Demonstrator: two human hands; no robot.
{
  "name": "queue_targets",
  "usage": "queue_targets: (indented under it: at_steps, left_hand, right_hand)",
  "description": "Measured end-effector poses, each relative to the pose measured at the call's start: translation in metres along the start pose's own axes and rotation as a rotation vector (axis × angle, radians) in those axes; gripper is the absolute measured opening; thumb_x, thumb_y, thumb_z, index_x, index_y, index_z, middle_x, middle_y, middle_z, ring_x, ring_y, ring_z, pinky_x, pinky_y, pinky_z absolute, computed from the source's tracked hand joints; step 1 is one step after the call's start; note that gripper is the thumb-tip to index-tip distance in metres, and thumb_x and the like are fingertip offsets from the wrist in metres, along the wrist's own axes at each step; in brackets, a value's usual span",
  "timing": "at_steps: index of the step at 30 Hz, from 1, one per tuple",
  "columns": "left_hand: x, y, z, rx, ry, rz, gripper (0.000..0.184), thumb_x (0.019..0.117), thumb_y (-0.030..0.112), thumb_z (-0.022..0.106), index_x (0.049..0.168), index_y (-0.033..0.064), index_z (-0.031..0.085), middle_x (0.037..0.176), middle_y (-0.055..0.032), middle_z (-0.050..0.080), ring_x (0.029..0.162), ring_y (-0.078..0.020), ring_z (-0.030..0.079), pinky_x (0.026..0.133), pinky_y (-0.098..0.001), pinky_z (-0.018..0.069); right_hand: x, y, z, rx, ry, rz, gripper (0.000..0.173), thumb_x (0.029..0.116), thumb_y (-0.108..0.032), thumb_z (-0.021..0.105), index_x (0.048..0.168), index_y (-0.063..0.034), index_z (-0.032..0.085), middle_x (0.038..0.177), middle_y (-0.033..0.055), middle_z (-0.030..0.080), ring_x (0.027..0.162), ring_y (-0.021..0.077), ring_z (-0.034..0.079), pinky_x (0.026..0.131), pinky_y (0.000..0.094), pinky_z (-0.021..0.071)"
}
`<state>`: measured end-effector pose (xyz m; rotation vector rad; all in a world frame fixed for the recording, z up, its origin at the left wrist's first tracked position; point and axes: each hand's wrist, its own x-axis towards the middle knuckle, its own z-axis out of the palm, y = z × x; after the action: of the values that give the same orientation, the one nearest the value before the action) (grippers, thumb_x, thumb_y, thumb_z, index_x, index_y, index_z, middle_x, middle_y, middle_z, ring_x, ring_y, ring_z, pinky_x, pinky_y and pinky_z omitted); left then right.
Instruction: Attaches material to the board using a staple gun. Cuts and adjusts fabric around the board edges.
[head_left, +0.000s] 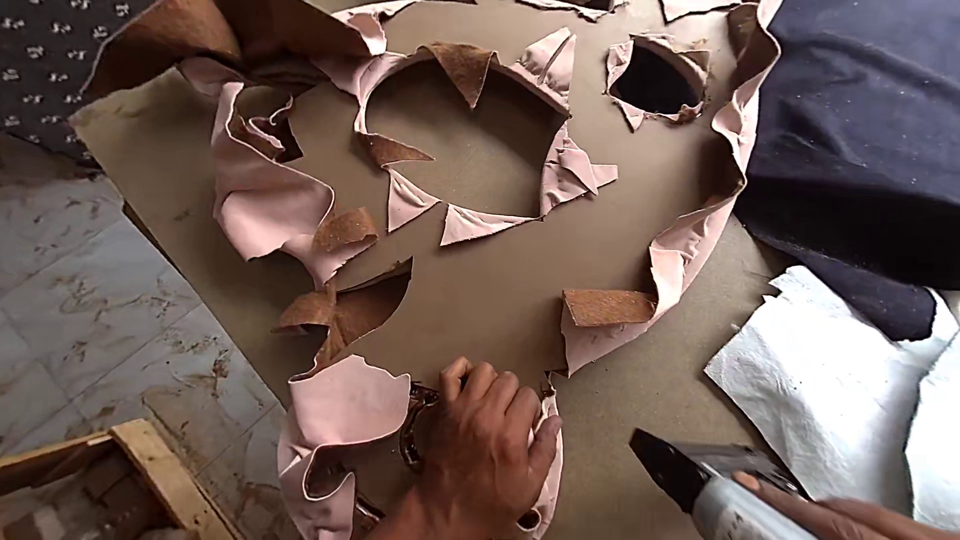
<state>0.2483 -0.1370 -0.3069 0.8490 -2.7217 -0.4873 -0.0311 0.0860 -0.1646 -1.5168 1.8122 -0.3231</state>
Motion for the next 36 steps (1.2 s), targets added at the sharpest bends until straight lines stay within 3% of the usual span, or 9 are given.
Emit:
queue_targets:
  at_steps: [2, 3, 5, 8, 13, 26, 31, 34, 36]
  left_hand:
    - [0.005, 0.000, 0.000, 0.002, 0.005, -0.010, 0.049, 0.0974, 0.064, 0.049, 0.074, 0.0235, 0.063, 0.069, 0.0046, 0.054, 0.077, -0.0173, 0.055, 0.096, -0.0500, 0.0374]
    - [0.005, -0.002, 0.003, -0.024, 0.020, 0.006, 0.048, 0.0989, 0.059, 0.050, 0.072, 0.0223, 0.062, 0.069, 0.0039, 0.054, 0.077, -0.0179, 0.055, 0.097, -0.0503, 0.0370]
    - [0.001, -0.007, 0.007, -0.109, 0.060, 0.043, 0.039, 0.0992, 0.045, 0.054, 0.069, 0.0211, 0.059, 0.069, 0.0034, 0.052, 0.079, -0.0177, 0.054, 0.098, -0.0488, 0.0358]
    - [-0.001, -0.009, 0.010, -0.174, 0.065, 0.061, 0.034, 0.0982, 0.037, 0.056, 0.069, 0.0205, 0.057, 0.071, 0.0032, 0.053, 0.081, -0.0178, 0.054, 0.099, -0.0479, 0.0352]
    - [-0.002, -0.010, 0.010, -0.209, 0.057, 0.060, 0.033, 0.0997, 0.034, 0.055, 0.071, 0.0190, 0.058, 0.072, 0.0017, 0.054, 0.080, -0.0189, 0.054, 0.098, -0.0474, 0.0359]
    - [-0.001, -0.011, 0.010, -0.234, 0.068, 0.060, 0.030, 0.0984, 0.030, 0.055, 0.071, 0.0181, 0.058, 0.072, 0.0015, 0.055, 0.082, -0.0196, 0.055, 0.098, -0.0470, 0.0355]
    - [-0.003, -0.011, 0.011, -0.222, 0.063, 0.070, 0.030, 0.0977, 0.031, 0.055, 0.070, 0.0183, 0.058, 0.071, 0.0017, 0.054, 0.081, -0.0190, 0.055, 0.099, -0.0472, 0.0352]
    - [-0.002, -0.013, 0.007, -0.265, 0.077, 0.069, 0.031, 0.0969, 0.037, 0.057, 0.070, 0.0202, 0.058, 0.070, 0.0029, 0.053, 0.080, -0.0179, 0.054, 0.099, -0.0457, 0.0358]
    - [0.001, -0.020, -0.008, -0.276, -0.007, 0.029, 0.029, 0.0949, 0.049, 0.060, 0.085, 0.0231, 0.068, 0.081, 0.0042, 0.063, 0.089, -0.0167, 0.060, 0.102, -0.0466, 0.0381]
  right_hand:
    - [0.042, -0.011, -0.016, 0.050, -0.050, -0.035, 0.044, 0.0968, -0.029, 0.064, 0.136, -0.0100, 0.066, 0.108, 0.0196, 0.075, 0.094, 0.0301, 0.074, 0.083, 0.0506, 0.0599]
    - [0.059, -0.014, -0.017, 0.036, -0.059, -0.049, 0.043, 0.0949, -0.032, 0.066, 0.133, -0.0105, 0.068, 0.106, 0.0181, 0.076, 0.093, 0.0283, 0.075, 0.081, 0.0498, 0.0601]
    - [0.083, -0.015, -0.013, -0.070, -0.067, -0.076, 0.042, 0.0935, -0.040, 0.067, 0.128, -0.0164, 0.072, 0.100, 0.0132, 0.077, 0.085, 0.0251, 0.075, 0.071, 0.0490, 0.0604]
    - [0.103, -0.010, -0.004, -0.236, -0.083, -0.099, 0.037, 0.0927, -0.045, 0.065, 0.123, -0.0246, 0.074, 0.091, 0.0065, 0.077, 0.075, 0.0211, 0.074, 0.061, 0.0466, 0.0579]
    - [0.113, -0.008, -0.005, -0.218, -0.139, -0.143, 0.030, 0.0997, -0.038, 0.059, 0.120, -0.0229, 0.075, 0.090, 0.0071, 0.078, 0.075, 0.0208, 0.074, 0.063, 0.0430, 0.0587]
    - [0.122, -0.030, -0.006, -0.328, -0.180, -0.123, 0.029, 0.1001, -0.033, 0.058, 0.122, -0.0217, 0.073, 0.084, 0.0070, 0.075, 0.070, 0.0225, 0.071, 0.056, 0.0424, 0.0551]
    - [0.125, -0.042, -0.003, -0.372, -0.182, -0.106, 0.030, 0.0965, -0.040, 0.059, 0.112, -0.0183, 0.073, 0.078, 0.0065, 0.072, 0.064, 0.0224, 0.069, 0.051, 0.0434, 0.0511]
    - [0.107, -0.042, -0.008, -0.268, -0.157, -0.037, 0.035, 0.0959, -0.043, 0.061, 0.116, -0.0173, 0.074, 0.084, 0.0085, 0.075, 0.069, 0.0231, 0.071, 0.056, 0.0454, 0.0552]
    - [0.087, -0.040, -0.014, -0.141, -0.141, 0.077, 0.038, 0.0940, -0.040, 0.067, 0.121, -0.0139, 0.074, 0.093, 0.0114, 0.078, 0.079, 0.0244, 0.075, 0.067, 0.0479, 0.0597]
